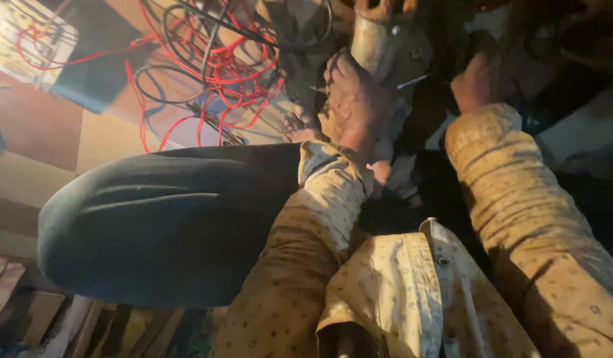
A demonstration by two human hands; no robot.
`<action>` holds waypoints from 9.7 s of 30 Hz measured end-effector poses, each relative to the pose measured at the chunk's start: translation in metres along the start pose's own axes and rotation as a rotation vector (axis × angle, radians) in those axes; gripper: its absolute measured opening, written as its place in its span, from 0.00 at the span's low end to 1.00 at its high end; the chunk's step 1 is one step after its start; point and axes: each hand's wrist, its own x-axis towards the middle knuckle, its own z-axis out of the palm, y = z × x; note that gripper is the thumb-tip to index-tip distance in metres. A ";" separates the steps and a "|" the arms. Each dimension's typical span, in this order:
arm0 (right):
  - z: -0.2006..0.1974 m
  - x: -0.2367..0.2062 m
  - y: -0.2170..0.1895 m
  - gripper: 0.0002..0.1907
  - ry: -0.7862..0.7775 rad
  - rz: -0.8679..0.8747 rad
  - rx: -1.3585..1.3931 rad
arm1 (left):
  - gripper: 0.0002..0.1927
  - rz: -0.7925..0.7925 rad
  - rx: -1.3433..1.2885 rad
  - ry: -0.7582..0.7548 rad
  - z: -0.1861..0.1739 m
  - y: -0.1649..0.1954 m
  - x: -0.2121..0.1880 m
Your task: The person sits on the floor holding a submersible pump motor body and uses a socket wrench to tighten bolts on the pump assembly, repositioning the pump and the wrench repeatedly while working by a small lamp.
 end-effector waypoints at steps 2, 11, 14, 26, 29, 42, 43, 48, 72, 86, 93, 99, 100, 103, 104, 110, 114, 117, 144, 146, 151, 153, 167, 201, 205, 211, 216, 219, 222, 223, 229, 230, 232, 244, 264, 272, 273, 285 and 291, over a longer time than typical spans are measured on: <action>0.000 -0.006 -0.004 0.26 0.034 -0.038 -0.014 | 0.45 0.113 -0.053 0.161 0.001 -0.001 -0.001; -0.082 -0.064 -0.078 0.29 0.019 -0.256 -0.015 | 0.50 0.146 -0.134 0.218 -0.020 0.007 -0.002; -0.067 -0.062 -0.084 0.29 -0.200 -0.303 -0.038 | 0.50 0.148 -0.142 0.208 -0.024 0.006 -0.001; -0.118 -0.076 -0.101 0.17 -0.120 -0.045 1.121 | 0.50 0.126 -0.134 0.179 -0.024 -0.010 0.013; -0.179 -0.083 -0.135 0.16 0.005 -0.380 0.917 | 0.47 0.152 -0.138 0.188 -0.022 -0.016 0.013; -0.249 -0.051 -0.214 0.09 0.217 -1.075 0.198 | 0.29 0.216 -0.173 0.218 -0.021 -0.033 0.026; -0.257 -0.047 -0.217 0.13 0.177 -1.126 0.156 | 0.29 0.208 -0.175 0.208 -0.023 -0.032 0.026; -0.269 -0.037 -0.229 0.10 0.085 -1.154 -0.066 | 0.35 0.186 -0.175 0.162 -0.035 -0.030 0.031; -0.265 0.006 -0.267 0.07 -0.100 -0.750 0.035 | 0.45 0.269 -0.254 0.179 -0.040 -0.008 0.072; -0.268 0.031 -0.289 0.05 -0.177 -0.519 0.271 | 0.41 0.265 -0.228 0.208 -0.040 -0.001 0.107; -0.258 0.029 -0.306 0.06 -0.115 -0.440 0.288 | 0.40 0.221 -0.284 0.236 -0.044 -0.009 0.112; -0.258 0.032 -0.316 0.07 -0.123 -0.358 0.362 | 0.39 0.213 -0.214 0.215 -0.038 -0.008 0.118; -0.257 0.032 -0.317 0.07 -0.156 -0.309 0.373 | 0.40 0.216 -0.227 0.220 -0.038 -0.008 0.119; -0.257 0.034 -0.319 0.07 -0.130 -0.306 0.412 | 0.40 0.216 -0.235 0.222 -0.037 -0.008 0.121; -0.256 0.034 -0.320 0.07 -0.103 -0.331 0.430 | 0.40 0.216 -0.234 0.214 -0.038 -0.009 0.120; -0.254 0.036 -0.320 0.08 -0.079 -0.285 0.429 | 0.42 0.221 -0.234 0.172 -0.044 -0.011 0.118; -0.250 0.031 -0.321 0.08 -0.108 -0.206 0.480 | 0.42 0.210 -0.243 0.189 -0.038 -0.004 0.119; -0.245 0.029 -0.319 0.07 -0.138 -0.202 0.541 | 0.43 0.210 -0.253 0.171 -0.035 -0.006 0.121; -0.275 -0.015 -0.248 0.07 -0.111 -0.428 0.223 | 0.15 0.595 -0.884 -0.111 -0.181 0.136 0.026; -0.268 -0.012 -0.244 0.07 -0.101 -0.430 0.223 | 0.14 0.558 -0.837 -0.157 -0.171 0.132 0.033; -0.252 -0.005 -0.231 0.08 -0.098 -0.425 0.227 | 0.15 0.618 -0.739 -0.120 -0.152 0.118 0.048; -0.249 -0.003 -0.227 0.08 -0.111 -0.414 0.242 | 0.16 0.617 -0.702 -0.187 -0.148 0.117 0.052; -0.254 0.018 -0.239 0.09 -0.170 -0.402 0.312 | 0.17 0.664 -0.700 -0.298 -0.154 0.137 0.088; -0.249 0.010 -0.260 0.11 -0.120 -0.400 0.332 | 0.17 0.858 -0.613 -0.356 -0.120 0.116 0.104; -0.253 -0.015 -0.261 0.11 -0.057 -0.393 0.341 | 0.22 0.837 -0.580 -0.181 -0.112 0.104 0.080; -0.241 -0.047 -0.238 0.12 0.012 -0.288 0.529 | 0.24 0.238 -1.131 0.066 -0.129 0.038 0.037; -0.235 -0.065 -0.238 0.12 0.101 -0.279 0.526 | 0.27 -0.055 -1.269 0.256 -0.118 0.006 0.035; -0.249 -0.082 -0.243 0.09 0.095 -0.409 0.493 | 0.29 -0.154 -1.323 0.269 -0.108 -0.009 0.029; -0.268 -0.093 -0.246 0.09 0.174 -0.649 0.228 | 0.30 -0.205 -1.450 0.288 -0.103 -0.018 0.028; -0.273 -0.094 -0.247 0.09 0.213 -0.721 0.129 | 0.30 -0.217 -1.457 0.282 -0.103 -0.020 0.027; -0.285 -0.088 -0.247 0.10 0.341 -1.028 -0.199 | 0.31 -0.205 -1.565 0.218 -0.100 -0.026 0.022; -0.287 -0.085 -0.246 0.10 0.343 -1.055 -0.168 | 0.31 -0.200 -1.547 0.218 -0.099 -0.025 0.021; -0.289 -0.079 -0.243 0.13 0.279 -1.077 -0.202 | 0.29 -0.212 -1.627 0.193 -0.096 -0.024 0.022; -0.274 -0.061 -0.247 0.08 0.114 -0.974 -0.463 | 0.26 -0.182 -1.223 0.230 -0.112 -0.013 0.007; -0.287 -0.022 -0.239 0.12 -0.131 -0.650 -0.197 | 0.44 -0.106 -1.885 -0.167 -0.094 0.109 -0.024; -0.304 0.008 -0.257 0.13 -0.271 -0.596 -0.166 | 0.41 -0.135 -1.753 -0.057 -0.090 0.125 0.004; -0.306 0.013 -0.259 0.13 -0.295 -0.588 -0.163 | 0.40 -0.168 -1.789 -0.095 -0.093 0.129 0.008; -0.311 0.038 -0.254 0.16 -0.495 -0.489 -0.091 | 0.34 -0.227 -1.662 -0.203 -0.104 0.145 0.033; -0.316 0.042 -0.255 0.18 -0.532 -0.464 -0.062 | 0.31 -0.162 -1.606 -0.268 -0.102 0.143 0.037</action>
